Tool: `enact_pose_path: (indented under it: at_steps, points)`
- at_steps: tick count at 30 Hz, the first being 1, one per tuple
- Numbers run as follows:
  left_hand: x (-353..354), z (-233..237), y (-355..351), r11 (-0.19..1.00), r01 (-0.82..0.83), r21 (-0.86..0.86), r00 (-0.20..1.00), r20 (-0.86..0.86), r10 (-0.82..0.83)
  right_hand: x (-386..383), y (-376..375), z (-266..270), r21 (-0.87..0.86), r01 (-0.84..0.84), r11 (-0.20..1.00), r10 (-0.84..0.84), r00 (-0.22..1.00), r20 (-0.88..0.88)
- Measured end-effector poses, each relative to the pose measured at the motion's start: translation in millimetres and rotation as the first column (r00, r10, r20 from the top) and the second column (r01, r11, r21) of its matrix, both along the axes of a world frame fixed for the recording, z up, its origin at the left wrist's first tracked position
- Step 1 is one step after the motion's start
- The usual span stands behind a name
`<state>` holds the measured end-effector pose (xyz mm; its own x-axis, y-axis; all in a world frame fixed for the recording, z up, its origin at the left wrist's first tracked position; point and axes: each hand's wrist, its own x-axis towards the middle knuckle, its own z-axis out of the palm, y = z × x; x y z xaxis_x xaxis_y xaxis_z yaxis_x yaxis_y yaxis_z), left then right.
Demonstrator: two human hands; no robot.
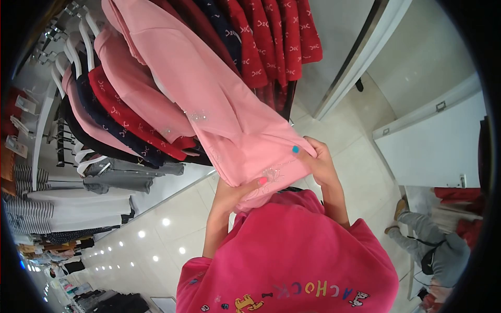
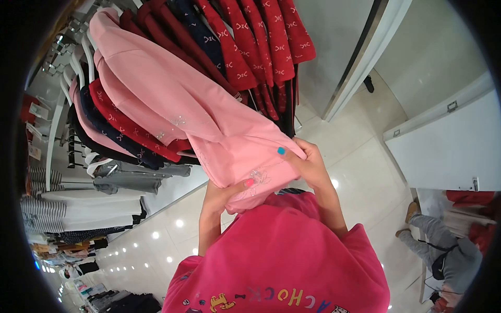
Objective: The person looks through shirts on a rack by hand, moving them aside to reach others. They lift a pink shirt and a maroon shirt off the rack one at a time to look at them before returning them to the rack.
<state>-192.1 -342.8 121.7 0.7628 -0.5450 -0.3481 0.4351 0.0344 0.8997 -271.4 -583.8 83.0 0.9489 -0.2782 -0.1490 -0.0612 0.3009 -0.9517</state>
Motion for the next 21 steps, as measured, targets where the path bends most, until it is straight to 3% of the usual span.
enact_pose_path:
  at_steps: [6,11,21]
  points:
    - [11.2,6.3,5.4,1.0,-0.019,0.013,1.0,0.007,0.019,8.8,4.5,-0.6,0.133,0.174,0.976,-0.183,0.981,0.061]
    - [23.6,16.5,6.5,0.998,-0.029,0.061,0.999,-0.023,0.03,17.9,6.5,10.9,0.139,0.198,0.97,-0.207,0.977,0.048]
    - [21.9,7.2,1.0,1.0,-0.022,-0.018,0.999,-0.038,0.021,13.4,1.7,9.8,0.13,0.198,0.972,-0.204,0.979,0.032]
